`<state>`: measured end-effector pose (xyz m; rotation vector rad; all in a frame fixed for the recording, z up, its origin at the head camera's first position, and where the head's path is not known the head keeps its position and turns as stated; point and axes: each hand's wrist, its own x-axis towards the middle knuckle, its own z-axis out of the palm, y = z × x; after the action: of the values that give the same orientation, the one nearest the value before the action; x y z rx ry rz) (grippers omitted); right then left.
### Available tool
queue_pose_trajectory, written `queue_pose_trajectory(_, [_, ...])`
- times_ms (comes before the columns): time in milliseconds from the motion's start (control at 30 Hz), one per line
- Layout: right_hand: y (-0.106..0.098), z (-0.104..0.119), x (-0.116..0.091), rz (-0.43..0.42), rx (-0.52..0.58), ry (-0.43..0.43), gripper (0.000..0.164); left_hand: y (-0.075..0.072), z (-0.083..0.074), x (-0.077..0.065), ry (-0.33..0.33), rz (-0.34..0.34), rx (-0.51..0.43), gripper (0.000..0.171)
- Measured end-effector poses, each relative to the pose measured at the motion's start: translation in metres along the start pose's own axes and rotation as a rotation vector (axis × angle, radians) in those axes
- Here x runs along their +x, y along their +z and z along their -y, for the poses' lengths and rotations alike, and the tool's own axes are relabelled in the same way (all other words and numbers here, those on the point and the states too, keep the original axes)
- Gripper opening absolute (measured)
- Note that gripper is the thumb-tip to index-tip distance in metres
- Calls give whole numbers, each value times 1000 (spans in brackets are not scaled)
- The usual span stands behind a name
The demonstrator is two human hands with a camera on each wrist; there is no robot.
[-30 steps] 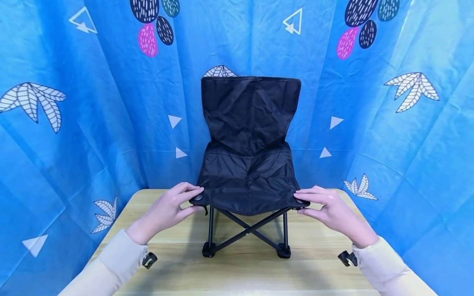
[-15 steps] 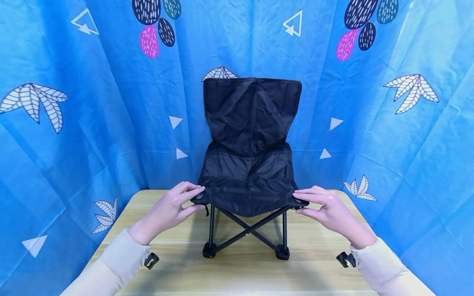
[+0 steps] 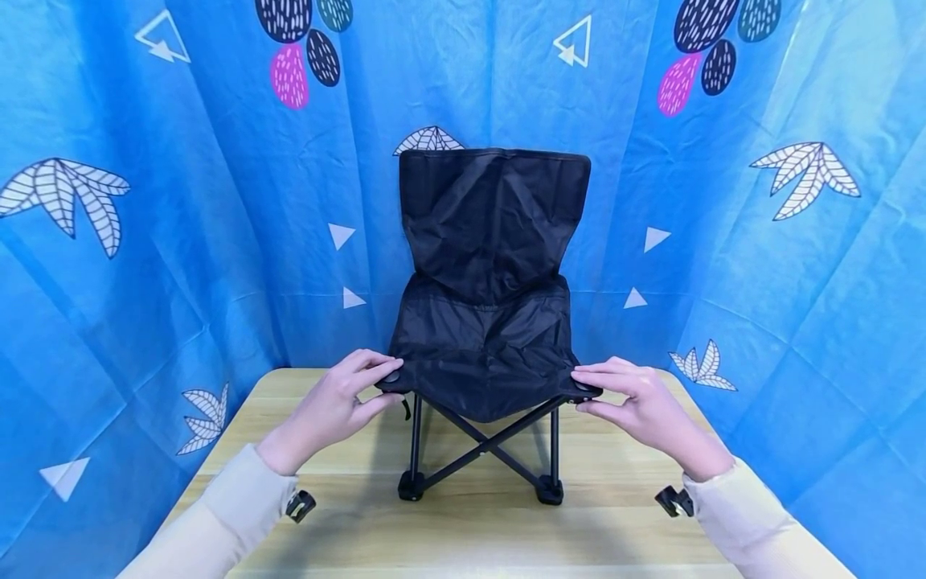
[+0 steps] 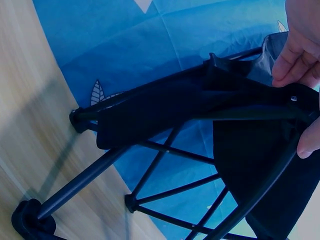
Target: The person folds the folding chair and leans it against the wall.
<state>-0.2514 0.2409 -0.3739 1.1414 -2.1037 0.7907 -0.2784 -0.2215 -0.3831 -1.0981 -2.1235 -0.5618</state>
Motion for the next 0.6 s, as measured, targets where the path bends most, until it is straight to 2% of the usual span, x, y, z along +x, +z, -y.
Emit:
queue_pose_trajectory(167, [-1, 0, 1, 0, -10, 4, 53, -1, -2, 1, -20, 2, -8, 54])
queue_pose_trajectory(400, [-3, 3, 4, 6, 11, 33, 54, 1, -5, 4, -13, -27, -3, 53])
queue_pose_trajectory(600, [-4, 4, 7, 2, 28, 38, 53, 1, -10, 7, -46, -44, -7, 50])
